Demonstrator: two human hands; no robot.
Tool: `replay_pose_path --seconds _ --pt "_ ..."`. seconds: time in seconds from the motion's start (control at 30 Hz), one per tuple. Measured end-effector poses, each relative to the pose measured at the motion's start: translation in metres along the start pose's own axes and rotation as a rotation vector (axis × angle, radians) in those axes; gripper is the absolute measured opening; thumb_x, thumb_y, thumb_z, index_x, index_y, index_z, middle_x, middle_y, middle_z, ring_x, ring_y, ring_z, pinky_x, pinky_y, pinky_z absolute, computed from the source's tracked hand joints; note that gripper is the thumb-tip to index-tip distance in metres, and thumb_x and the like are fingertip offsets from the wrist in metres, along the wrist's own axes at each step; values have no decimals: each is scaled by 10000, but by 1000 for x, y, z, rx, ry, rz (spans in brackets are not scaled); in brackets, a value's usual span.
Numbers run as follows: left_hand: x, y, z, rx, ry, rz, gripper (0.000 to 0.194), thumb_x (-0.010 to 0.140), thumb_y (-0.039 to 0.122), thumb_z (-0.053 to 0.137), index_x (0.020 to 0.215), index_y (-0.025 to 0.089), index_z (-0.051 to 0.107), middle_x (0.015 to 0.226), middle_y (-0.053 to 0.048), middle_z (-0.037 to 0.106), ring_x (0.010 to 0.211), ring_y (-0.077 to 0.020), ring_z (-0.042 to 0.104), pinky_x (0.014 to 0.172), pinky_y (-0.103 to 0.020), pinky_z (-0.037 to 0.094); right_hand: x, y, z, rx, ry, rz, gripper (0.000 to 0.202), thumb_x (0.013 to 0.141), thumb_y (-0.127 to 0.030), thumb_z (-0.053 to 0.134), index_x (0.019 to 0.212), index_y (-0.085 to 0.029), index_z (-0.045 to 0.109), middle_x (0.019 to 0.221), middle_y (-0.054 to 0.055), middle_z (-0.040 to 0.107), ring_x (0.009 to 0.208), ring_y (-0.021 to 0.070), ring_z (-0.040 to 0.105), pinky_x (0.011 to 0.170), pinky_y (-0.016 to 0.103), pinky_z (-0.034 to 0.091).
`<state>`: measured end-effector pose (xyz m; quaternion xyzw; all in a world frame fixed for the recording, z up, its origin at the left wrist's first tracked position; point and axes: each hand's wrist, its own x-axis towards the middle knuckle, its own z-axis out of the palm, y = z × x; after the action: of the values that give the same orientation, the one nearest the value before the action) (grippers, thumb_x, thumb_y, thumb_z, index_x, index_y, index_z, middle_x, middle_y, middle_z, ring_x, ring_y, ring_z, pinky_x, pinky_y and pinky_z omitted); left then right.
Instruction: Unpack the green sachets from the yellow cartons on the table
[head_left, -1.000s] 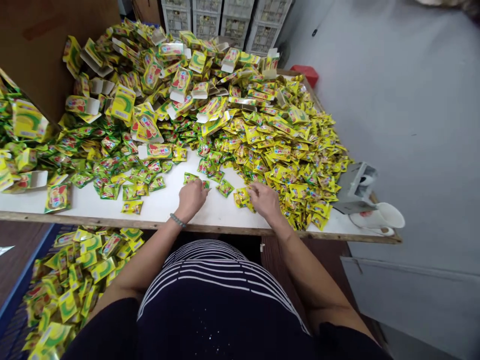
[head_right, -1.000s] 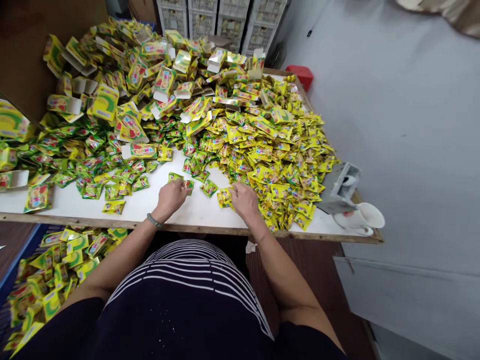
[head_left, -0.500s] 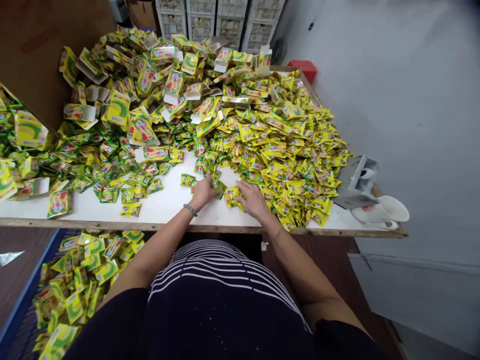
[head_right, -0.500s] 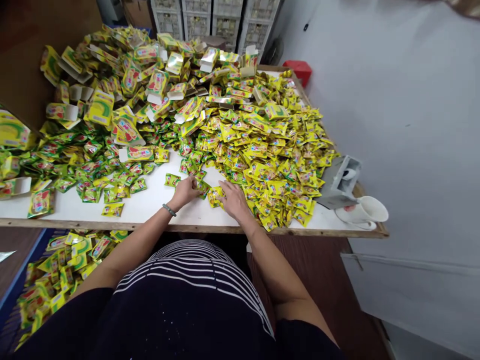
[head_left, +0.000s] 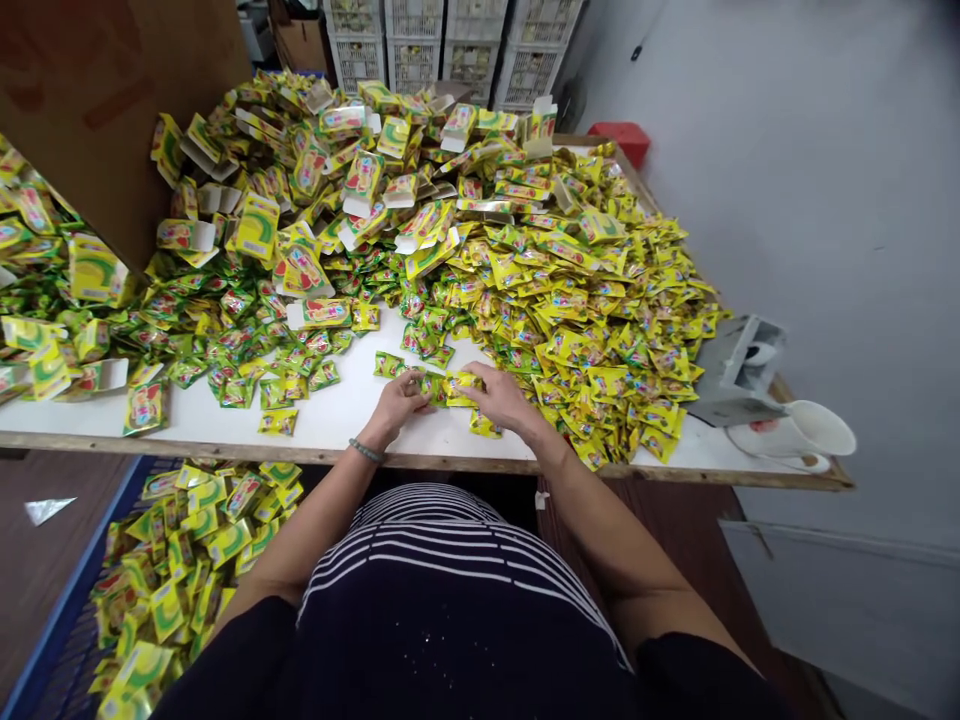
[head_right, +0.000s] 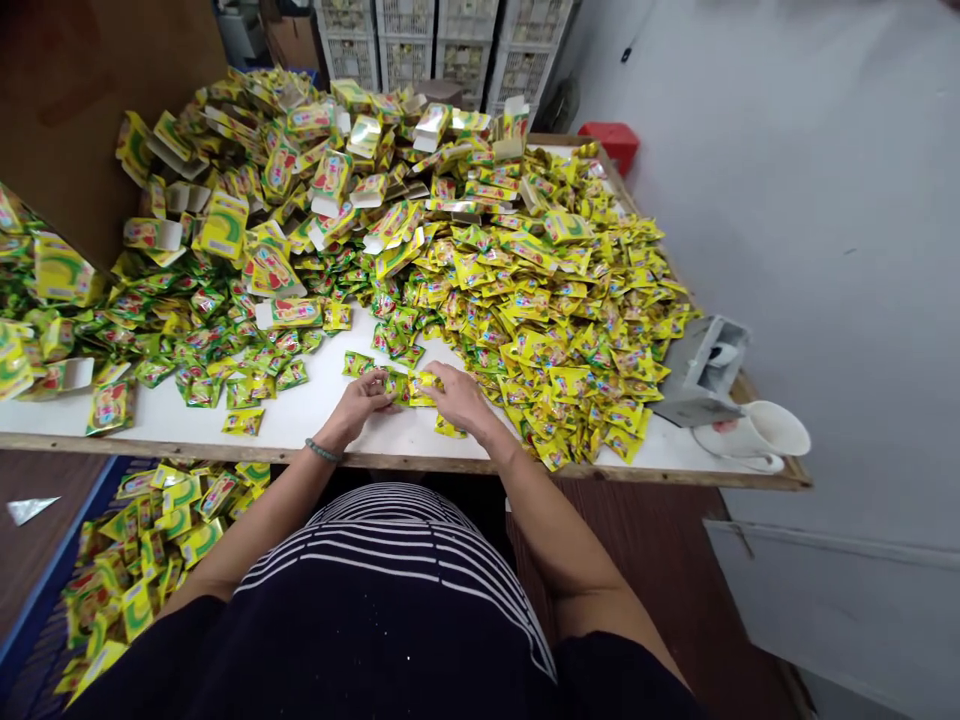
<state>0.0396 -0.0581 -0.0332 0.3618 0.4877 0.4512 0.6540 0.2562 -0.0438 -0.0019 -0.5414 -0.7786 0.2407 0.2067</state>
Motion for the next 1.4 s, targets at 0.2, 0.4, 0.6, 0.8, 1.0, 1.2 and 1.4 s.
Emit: replay_pose_path --seconds 0.2,0.4,0.6,0.8,1.0,1.2,1.4 --pt "-17 6 -8 -61 147 8 640 571 273 881 1112 135 568 558 115 485 573 -118 632 681 -289 557 -4 -1 1 -183 189 154 216 876 -184 550 1019 -188 712 1115 125 638 927 243 610 766 324 464" --pt "-28 10 2 -173 54 45 597 545 261 879 1057 147 592 704 44 630 671 -124 642 699 -275 518 3 -33 -3 234 36 82 245 852 -350 615 1024 -194 695 843 28 671 682 171 553 655 285 427" --pt "-36 13 6 -150 43 70 508 585 339 866 991 164 615 690 47 611 674 -110 578 650 -245 462 10 -46 16 344 10 98 318 785 -424 661 1002 -194 701 680 -15 599 611 149 502 609 277 402" --pt "-32 8 3 -168 79 156 533 561 409 885 930 168 585 578 85 515 571 -85 500 609 -238 441 4 -45 36 744 -18 195 542 699 -520 754 1111 -186 646 930 50 692 762 174 621 673 306 530" --pt "-7 46 -25 398 -93 120 465 691 403 813 1033 167 606 720 -12 653 678 -163 613 681 -305 487 -4 -43 38 666 53 233 515 706 -615 724 923 -150 682 810 72 707 695 197 634 635 329 547" --pt "54 125 -91 1460 654 246 585 743 325 761 1273 177 563 1361 -212 526 1257 -402 446 984 -518 389 -12 -35 44 454 111 216 458 759 -596 646 927 -172 682 790 81 724 708 229 663 665 344 525" --pt "58 120 -113 1721 451 229 416 779 154 588 1193 130 617 1170 -225 603 1190 -402 453 947 -545 362 -19 -30 47 303 92 173 439 808 -585 577 951 -183 683 776 92 725 702 249 664 682 364 516"
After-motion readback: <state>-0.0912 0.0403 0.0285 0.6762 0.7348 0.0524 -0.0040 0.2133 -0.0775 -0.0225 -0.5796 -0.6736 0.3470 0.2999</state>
